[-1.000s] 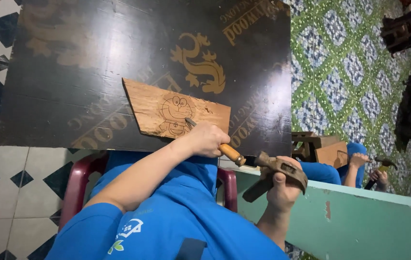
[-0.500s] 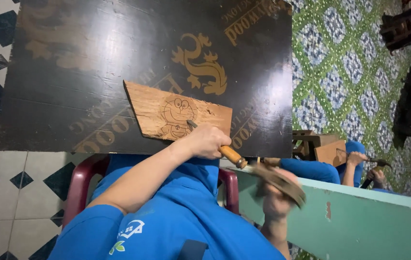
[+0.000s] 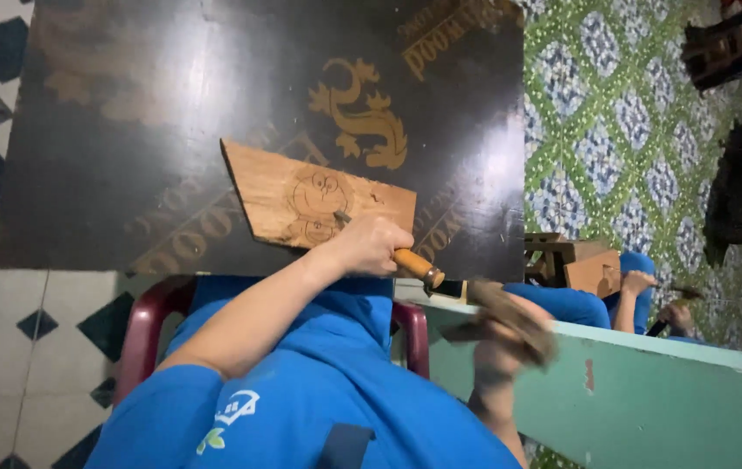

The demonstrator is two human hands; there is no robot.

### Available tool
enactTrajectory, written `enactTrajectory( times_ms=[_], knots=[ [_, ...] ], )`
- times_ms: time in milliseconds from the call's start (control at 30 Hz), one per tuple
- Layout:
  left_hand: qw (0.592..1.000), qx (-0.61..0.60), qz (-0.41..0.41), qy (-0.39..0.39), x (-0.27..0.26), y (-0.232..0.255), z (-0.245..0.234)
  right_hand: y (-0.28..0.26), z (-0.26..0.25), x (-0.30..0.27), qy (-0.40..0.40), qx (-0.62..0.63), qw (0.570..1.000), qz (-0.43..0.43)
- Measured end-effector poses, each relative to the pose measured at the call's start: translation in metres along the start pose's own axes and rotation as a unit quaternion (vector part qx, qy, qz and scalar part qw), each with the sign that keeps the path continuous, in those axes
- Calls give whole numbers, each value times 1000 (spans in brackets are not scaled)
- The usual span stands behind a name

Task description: Carving a cartoon character design into a wooden board using a hammer and a punch tool.

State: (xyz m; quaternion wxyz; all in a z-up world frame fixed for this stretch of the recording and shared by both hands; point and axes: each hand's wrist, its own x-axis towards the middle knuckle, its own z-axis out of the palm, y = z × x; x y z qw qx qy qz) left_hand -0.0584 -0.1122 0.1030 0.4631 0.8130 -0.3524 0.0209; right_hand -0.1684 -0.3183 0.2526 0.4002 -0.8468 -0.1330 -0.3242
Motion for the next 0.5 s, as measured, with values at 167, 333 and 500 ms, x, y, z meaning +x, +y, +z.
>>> enactTrajectory(
  times_ms=[167,333,500],
  knots=[
    [994,86,-39,61,-2,-9,24,45,-5,-14,-34,196,976,92],
    [995,13,88,46,-10,38,12,56,-9,2,-82,290,944,133],
    [959,-167,98,205,2,-4,-38,43,-8,11,-125,244,955,113]
  ],
)
